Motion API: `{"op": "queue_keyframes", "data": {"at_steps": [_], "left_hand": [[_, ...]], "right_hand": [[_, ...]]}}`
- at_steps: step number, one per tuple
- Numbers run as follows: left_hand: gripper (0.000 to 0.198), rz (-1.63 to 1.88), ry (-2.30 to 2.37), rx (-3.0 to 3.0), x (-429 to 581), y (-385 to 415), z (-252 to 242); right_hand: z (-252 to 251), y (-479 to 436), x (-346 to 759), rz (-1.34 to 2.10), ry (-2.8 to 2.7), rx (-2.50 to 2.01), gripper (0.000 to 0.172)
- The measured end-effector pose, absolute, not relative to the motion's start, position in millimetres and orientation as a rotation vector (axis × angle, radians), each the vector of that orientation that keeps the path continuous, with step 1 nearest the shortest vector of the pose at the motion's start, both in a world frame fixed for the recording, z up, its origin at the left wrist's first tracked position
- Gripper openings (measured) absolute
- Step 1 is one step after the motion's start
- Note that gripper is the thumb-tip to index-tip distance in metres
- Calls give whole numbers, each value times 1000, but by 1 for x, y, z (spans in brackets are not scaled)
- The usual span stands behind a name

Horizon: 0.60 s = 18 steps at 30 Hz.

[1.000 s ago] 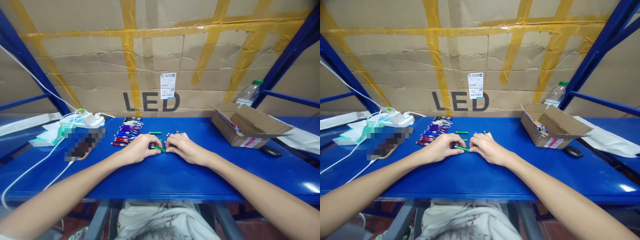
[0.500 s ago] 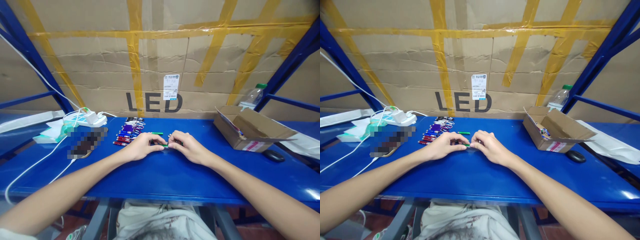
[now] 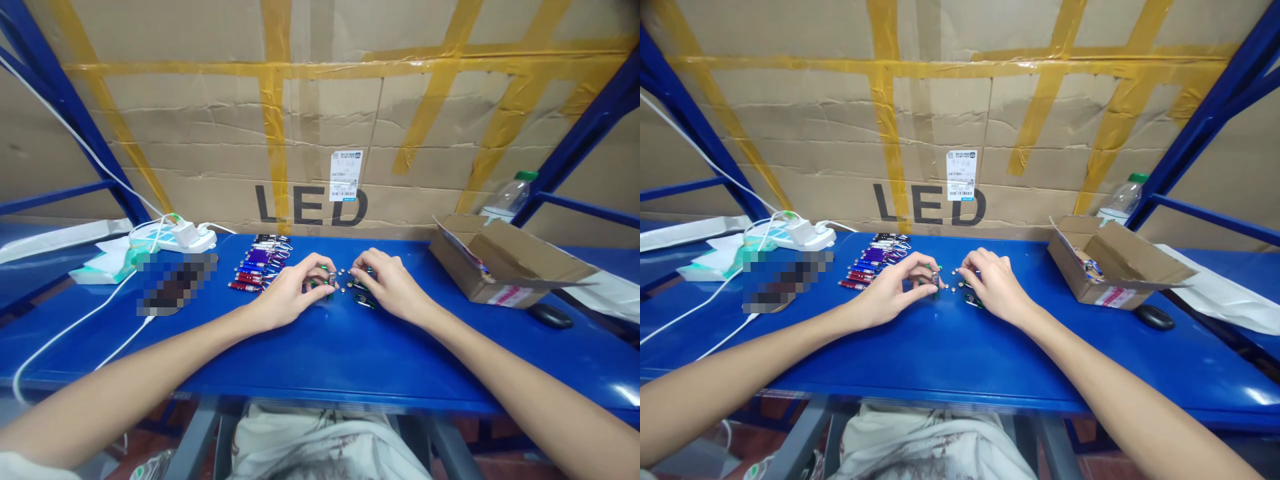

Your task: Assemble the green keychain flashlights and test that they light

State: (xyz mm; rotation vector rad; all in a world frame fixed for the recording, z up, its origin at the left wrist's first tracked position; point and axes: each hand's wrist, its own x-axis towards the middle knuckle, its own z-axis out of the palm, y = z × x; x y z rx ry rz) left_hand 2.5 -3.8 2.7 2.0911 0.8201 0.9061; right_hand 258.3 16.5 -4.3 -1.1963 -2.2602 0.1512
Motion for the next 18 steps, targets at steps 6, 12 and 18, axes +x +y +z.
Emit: {"op": "queue_keyframes", "data": {"at_steps": [6,12,18], "left_hand": [[26,1027,811,2053,0,0,-1],[25,1025,831,2049,-1,1,0],[26,1017,851,2057,0,0,-1]], "right_hand": [[-6,19,262,100,-2275,-1307,19],[6,13,266,282,-2357,-1362,26],[7,10,268,286,-2613,-1281,27]]}}
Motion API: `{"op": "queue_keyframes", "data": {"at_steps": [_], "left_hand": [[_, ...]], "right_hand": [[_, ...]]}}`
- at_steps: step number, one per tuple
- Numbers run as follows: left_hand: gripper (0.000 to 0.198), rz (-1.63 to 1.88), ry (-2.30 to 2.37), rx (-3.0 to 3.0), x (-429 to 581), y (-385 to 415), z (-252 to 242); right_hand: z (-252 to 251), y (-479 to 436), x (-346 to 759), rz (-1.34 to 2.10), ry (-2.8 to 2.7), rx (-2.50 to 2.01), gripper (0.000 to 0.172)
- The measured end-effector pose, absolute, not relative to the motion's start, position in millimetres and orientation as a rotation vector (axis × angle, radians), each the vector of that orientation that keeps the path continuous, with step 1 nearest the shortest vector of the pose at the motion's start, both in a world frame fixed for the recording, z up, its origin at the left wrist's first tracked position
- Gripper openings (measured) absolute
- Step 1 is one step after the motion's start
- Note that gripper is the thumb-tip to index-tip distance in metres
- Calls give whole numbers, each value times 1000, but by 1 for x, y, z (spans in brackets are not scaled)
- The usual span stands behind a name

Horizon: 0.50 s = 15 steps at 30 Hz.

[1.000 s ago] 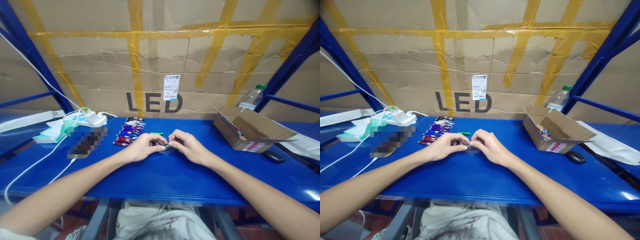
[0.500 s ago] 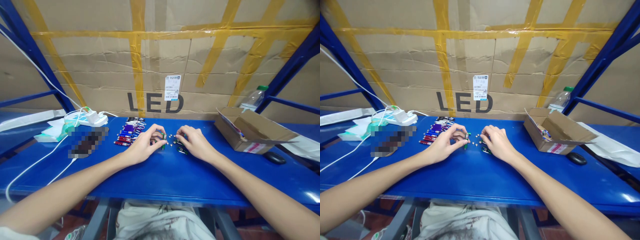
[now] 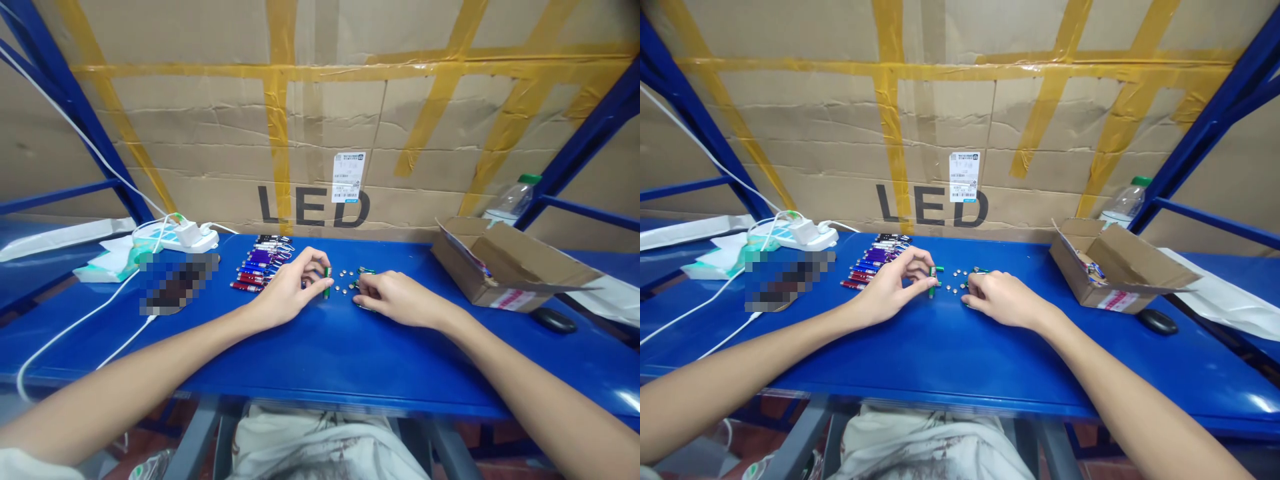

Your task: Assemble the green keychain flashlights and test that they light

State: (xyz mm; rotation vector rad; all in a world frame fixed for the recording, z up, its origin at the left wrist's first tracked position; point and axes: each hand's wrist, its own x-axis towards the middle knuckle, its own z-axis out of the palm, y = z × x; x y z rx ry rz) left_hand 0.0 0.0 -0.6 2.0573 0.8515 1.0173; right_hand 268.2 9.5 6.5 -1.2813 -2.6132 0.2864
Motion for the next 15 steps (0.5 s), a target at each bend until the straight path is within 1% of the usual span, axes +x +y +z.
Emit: {"op": "queue_keyframes", "data": {"at_steps": [4,7,10,15], "left_hand": [[34,1010,899,2026,0,4,-4],[30,963,958,2075,0,5,-4],[24,892,986,2195,0,4,-2],[27,842,926,2352,-1,-1,2]], "right_hand": [[7,8,268,385,-2621,-1153,28],[8,8,267,453,-2519,-1113,28],[8,7,265,603,-2323,-1084,29],[8,2,257,891,-2101,-974,33]]}}
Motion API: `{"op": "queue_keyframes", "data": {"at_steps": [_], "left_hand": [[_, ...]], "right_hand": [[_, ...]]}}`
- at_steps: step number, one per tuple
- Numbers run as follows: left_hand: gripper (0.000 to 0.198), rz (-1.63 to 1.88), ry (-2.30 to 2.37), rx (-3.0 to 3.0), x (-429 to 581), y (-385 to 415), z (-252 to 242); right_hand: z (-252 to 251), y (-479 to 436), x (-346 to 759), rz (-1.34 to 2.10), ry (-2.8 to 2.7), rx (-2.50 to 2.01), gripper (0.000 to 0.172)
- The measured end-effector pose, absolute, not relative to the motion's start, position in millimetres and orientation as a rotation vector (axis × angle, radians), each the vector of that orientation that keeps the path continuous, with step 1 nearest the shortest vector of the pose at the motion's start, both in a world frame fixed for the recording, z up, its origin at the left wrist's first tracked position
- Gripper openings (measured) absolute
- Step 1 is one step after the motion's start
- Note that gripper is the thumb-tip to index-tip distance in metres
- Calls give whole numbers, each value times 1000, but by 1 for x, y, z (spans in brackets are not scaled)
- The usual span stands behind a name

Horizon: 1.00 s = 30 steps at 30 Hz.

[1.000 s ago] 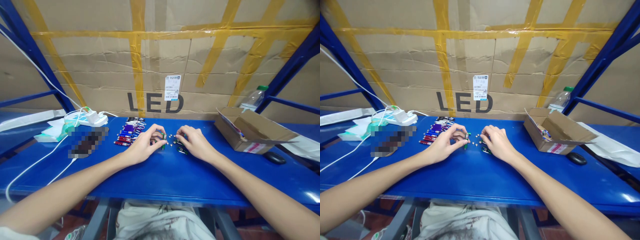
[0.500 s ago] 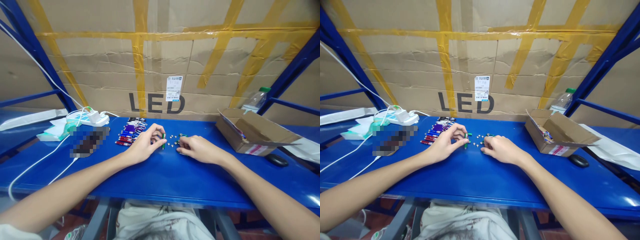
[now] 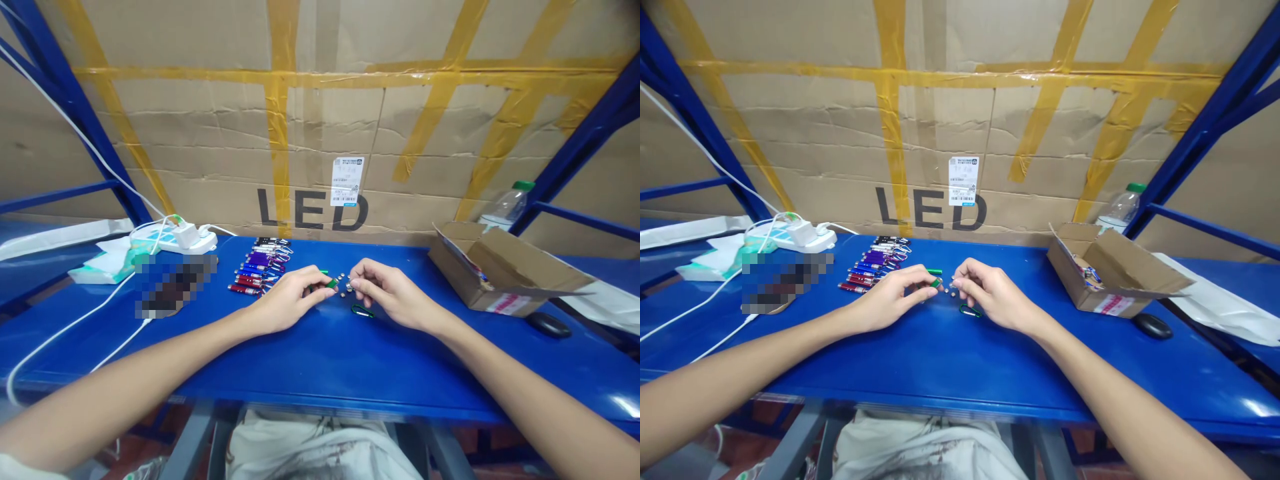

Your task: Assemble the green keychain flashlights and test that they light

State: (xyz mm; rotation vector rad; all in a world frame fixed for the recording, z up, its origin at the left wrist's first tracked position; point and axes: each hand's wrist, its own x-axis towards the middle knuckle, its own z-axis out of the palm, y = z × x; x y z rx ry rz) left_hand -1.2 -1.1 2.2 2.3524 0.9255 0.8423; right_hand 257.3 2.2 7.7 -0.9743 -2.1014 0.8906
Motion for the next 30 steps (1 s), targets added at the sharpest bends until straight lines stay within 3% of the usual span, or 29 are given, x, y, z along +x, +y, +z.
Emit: {"op": "queue_keyframes", "data": {"at_steps": [22,30], "left_hand": [[30,722,888,2475,-2,2,-4],[57,551,702,1788,1,0,1]], "right_hand": [[-1,-2,252,687,-2235,-885,19],[-3,-5,250,476,-2283,-738,13]]}}
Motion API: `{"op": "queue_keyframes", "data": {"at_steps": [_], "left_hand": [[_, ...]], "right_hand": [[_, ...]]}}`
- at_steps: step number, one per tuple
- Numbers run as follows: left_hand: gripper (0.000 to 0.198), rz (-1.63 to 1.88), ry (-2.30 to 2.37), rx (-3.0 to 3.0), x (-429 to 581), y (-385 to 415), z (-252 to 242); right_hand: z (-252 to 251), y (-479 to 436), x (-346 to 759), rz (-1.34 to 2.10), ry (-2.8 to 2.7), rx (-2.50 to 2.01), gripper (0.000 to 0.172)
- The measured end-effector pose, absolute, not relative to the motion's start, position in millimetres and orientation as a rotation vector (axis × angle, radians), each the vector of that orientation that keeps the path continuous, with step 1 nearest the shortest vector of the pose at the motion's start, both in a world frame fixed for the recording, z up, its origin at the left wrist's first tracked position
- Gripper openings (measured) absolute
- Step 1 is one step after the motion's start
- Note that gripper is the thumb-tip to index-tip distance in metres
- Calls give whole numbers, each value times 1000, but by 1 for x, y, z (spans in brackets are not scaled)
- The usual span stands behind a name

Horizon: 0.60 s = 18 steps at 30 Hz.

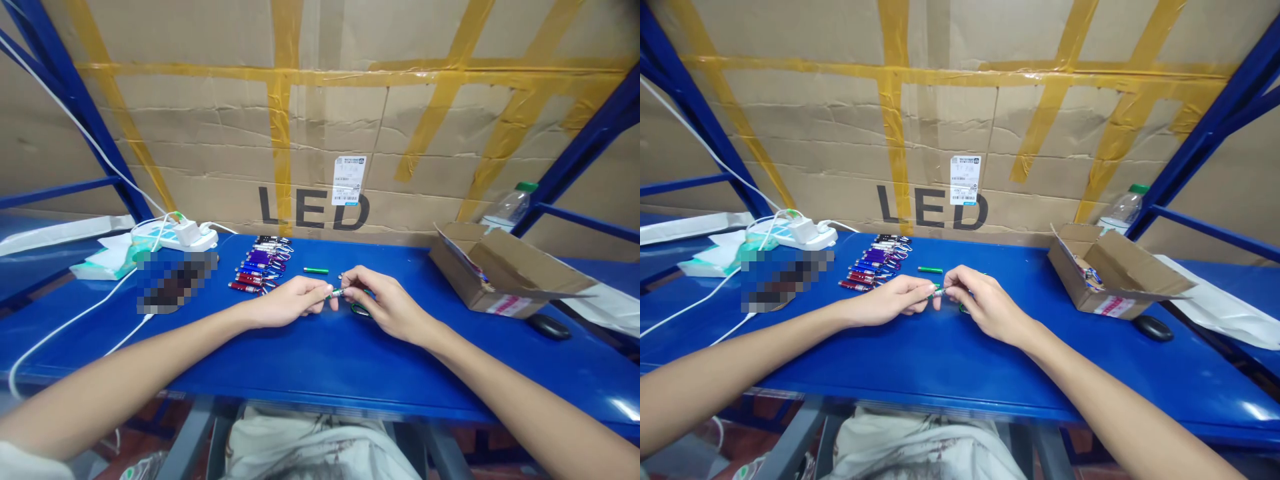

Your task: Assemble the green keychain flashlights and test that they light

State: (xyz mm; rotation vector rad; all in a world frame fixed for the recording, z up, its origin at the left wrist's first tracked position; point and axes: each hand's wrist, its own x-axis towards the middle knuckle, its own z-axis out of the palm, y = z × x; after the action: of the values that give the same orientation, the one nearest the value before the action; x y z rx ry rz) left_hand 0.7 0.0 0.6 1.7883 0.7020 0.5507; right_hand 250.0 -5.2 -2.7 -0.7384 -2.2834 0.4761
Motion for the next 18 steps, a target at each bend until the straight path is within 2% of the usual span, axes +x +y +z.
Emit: {"op": "queue_keyframes", "data": {"at_steps": [3,5,8,12,15,18], "left_hand": [[55,495,662,1681,1,-2,2],[50,567,727,1861,0,-2,0],[37,784,853,2406,-4,1,-6],[31,1006,800,2863,-12,6,-12],[26,1041,773,3020,-13,7,-11],[22,1040,765,3083,-12,6,-9]], "right_hand": [[-4,-7,249,394,-2272,-693,14],[-5,-7,248,432,-2239,-715,15],[-6,-8,242,738,-2120,-794,20],[-7,-7,234,1220,-1821,-814,35],[-8,-6,232,1338,-1734,-834,41],[-8,-5,232,1296,-1761,-858,43]]}}
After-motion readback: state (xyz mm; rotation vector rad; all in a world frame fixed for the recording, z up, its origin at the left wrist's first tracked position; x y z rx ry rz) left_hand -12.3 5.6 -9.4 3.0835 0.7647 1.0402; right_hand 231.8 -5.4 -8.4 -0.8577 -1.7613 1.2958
